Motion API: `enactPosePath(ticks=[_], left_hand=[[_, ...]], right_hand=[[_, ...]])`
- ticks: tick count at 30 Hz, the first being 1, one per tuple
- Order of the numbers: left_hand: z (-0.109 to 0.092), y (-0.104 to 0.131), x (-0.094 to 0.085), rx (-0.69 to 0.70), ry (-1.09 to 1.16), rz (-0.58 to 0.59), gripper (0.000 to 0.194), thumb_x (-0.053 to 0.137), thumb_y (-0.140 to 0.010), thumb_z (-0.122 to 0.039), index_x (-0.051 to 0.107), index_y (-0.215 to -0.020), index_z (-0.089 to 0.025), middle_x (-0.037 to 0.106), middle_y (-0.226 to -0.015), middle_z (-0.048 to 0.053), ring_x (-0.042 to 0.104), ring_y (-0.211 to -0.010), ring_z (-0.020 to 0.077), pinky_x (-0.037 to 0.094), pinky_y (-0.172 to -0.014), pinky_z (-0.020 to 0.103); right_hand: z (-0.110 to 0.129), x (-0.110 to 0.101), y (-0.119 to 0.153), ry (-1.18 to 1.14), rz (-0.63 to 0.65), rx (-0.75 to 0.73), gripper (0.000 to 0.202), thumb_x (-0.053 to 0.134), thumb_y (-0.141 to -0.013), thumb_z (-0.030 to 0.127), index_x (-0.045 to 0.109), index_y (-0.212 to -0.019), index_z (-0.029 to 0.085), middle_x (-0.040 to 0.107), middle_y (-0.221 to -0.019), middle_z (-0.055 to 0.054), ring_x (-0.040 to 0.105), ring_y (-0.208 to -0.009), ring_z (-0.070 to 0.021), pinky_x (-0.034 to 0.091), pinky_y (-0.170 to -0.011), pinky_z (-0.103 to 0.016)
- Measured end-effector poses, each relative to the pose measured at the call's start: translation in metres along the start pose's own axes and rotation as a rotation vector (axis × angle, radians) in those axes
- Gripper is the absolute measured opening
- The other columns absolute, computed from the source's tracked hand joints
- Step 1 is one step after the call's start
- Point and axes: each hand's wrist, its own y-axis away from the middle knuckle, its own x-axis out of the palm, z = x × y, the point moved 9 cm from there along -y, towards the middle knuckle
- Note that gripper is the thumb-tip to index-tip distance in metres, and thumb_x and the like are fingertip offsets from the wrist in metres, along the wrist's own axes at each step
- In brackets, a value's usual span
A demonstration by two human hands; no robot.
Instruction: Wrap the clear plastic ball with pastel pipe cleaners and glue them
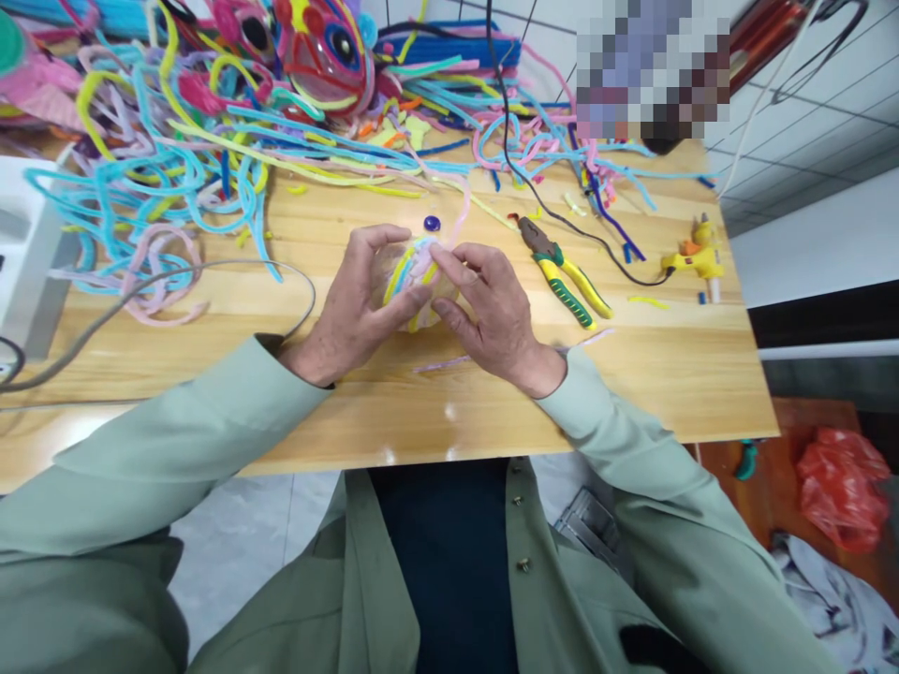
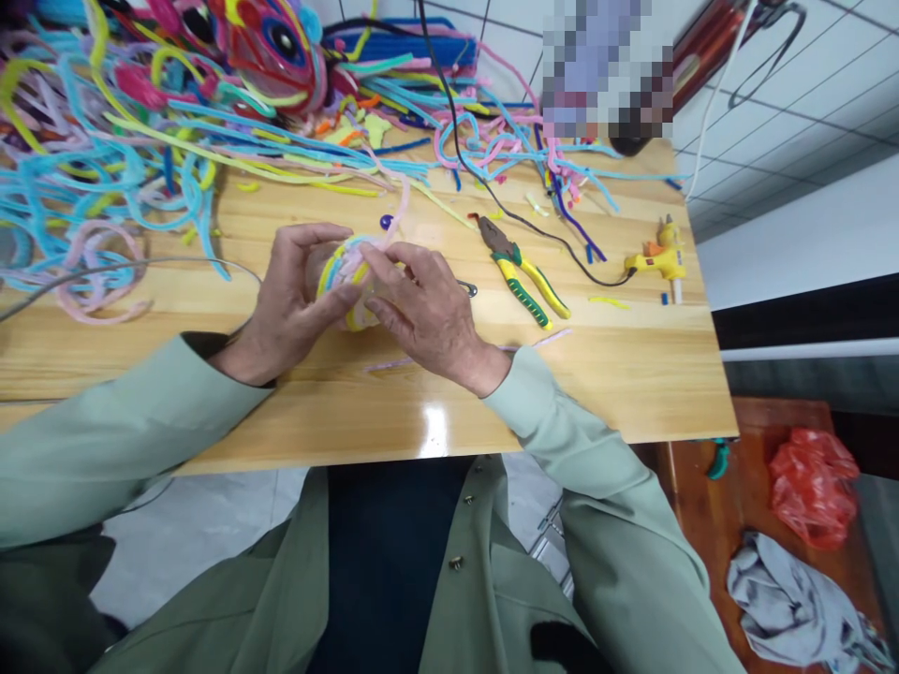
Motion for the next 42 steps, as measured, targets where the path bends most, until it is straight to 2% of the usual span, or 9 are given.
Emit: enactPosePath(ticks=[3,8,13,16,20,24,31,36,42], left_hand=[[0.0,-0.003,-0.002,-0.041,0.048,-0.048,0.06,0.072,-0.104,-0.073,0.055,-0.145,-0.033,0.066,-0.144,0.01,0.068,-0.136,0.0333,0.062,-0.118,0.057],[-0.002,-0.006,-0.001,-0.036,0.085,-0.067,0.06,0.073,-0.103,-0.071,0.055,-0.143,-0.031,0.066,-0.14,0.01,0.069,-0.132,0.0328,0.062,-0.116,0.058],[0.0,-0.003,0.0,-0.026,0.108,-0.045,0.058,0.058,-0.109,-0.077,0.052,-0.147,-0.034,0.063,-0.145,0.009,0.065,-0.138,0.0305,0.057,-0.123,0.055],[0.0,-0.003,0.0,-0.043,0.119,-0.055,0.059,0.059,-0.108,-0.078,0.053,-0.146,-0.034,0.063,-0.145,0.009,0.065,-0.138,0.0312,0.056,-0.123,0.055],[-0.006,-0.006,-0.004,-0.042,0.09,-0.099,0.056,0.072,-0.103,-0.073,0.057,-0.139,-0.034,0.066,-0.136,0.008,0.069,-0.131,0.0327,0.059,-0.116,0.057],[-0.008,-0.006,-0.005,-0.049,0.113,-0.127,0.052,0.069,-0.105,-0.073,0.058,-0.139,-0.036,0.067,-0.135,0.009,0.07,-0.129,0.0324,0.06,-0.114,0.058],[0.002,-0.004,-0.004,-0.094,0.195,-0.167,0.059,0.068,-0.103,-0.079,0.06,-0.134,-0.029,0.069,-0.131,0.008,0.072,-0.123,0.0275,0.06,-0.111,0.05],[-0.002,-0.007,-0.004,-0.06,0.138,-0.211,0.058,0.071,-0.102,-0.076,0.059,-0.129,-0.027,0.068,-0.123,0.006,0.07,-0.116,0.0252,0.061,-0.106,0.045],[0.005,-0.005,0.001,-0.047,0.168,-0.221,0.055,0.07,-0.103,-0.075,0.059,-0.129,-0.028,0.067,-0.126,0.008,0.07,-0.118,0.0268,0.06,-0.109,0.047]], right_hand=[[-0.004,0.004,-0.002,0.019,0.057,0.064,0.051,0.052,-0.116,0.055,0.065,-0.16,0.035,0.073,-0.143,-0.009,0.07,-0.132,-0.0297,0.064,-0.116,-0.052],[-0.004,0.006,-0.004,0.062,0.115,0.101,0.051,0.059,-0.114,0.052,0.064,-0.162,0.036,0.075,-0.143,-0.009,0.068,-0.137,-0.0298,0.062,-0.12,-0.053],[0.004,-0.004,-0.002,0.02,-0.018,-0.047,0.057,0.044,-0.118,0.056,0.063,-0.162,0.025,0.074,-0.142,-0.014,0.071,-0.135,-0.0296,0.063,-0.116,-0.051],[0.006,-0.005,-0.001,0.005,-0.055,-0.076,0.055,0.045,-0.118,0.053,0.059,-0.164,0.028,0.074,-0.143,-0.012,0.073,-0.132,-0.03,0.064,-0.113,-0.051],[0.007,-0.002,0.0,0.01,-0.053,-0.076,0.053,0.05,-0.117,0.052,0.06,-0.163,0.028,0.075,-0.143,-0.011,0.073,-0.129,-0.0311,0.065,-0.111,-0.053],[0.004,0.003,0.0,0.026,-0.005,-0.039,0.057,0.046,-0.118,0.058,0.063,-0.161,0.023,0.074,-0.145,-0.014,0.072,-0.134,-0.0303,0.062,-0.117,-0.052],[0.005,0.002,-0.001,-0.005,-0.023,-0.05,0.057,0.049,-0.117,0.058,0.065,-0.158,0.021,0.075,-0.142,-0.016,0.071,-0.135,-0.0309,0.059,-0.121,-0.052],[0.004,0.008,-0.001,0.024,0.018,-0.02,0.058,0.05,-0.116,0.064,0.067,-0.155,0.025,0.076,-0.142,-0.013,0.071,-0.134,-0.0299,0.061,-0.119,-0.051],[0.007,0.002,0.0,-0.036,-0.069,-0.083,0.053,0.052,-0.116,0.057,0.063,-0.159,0.028,0.073,-0.138,-0.012,0.071,-0.13,-0.0319,0.064,-0.112,-0.054]])
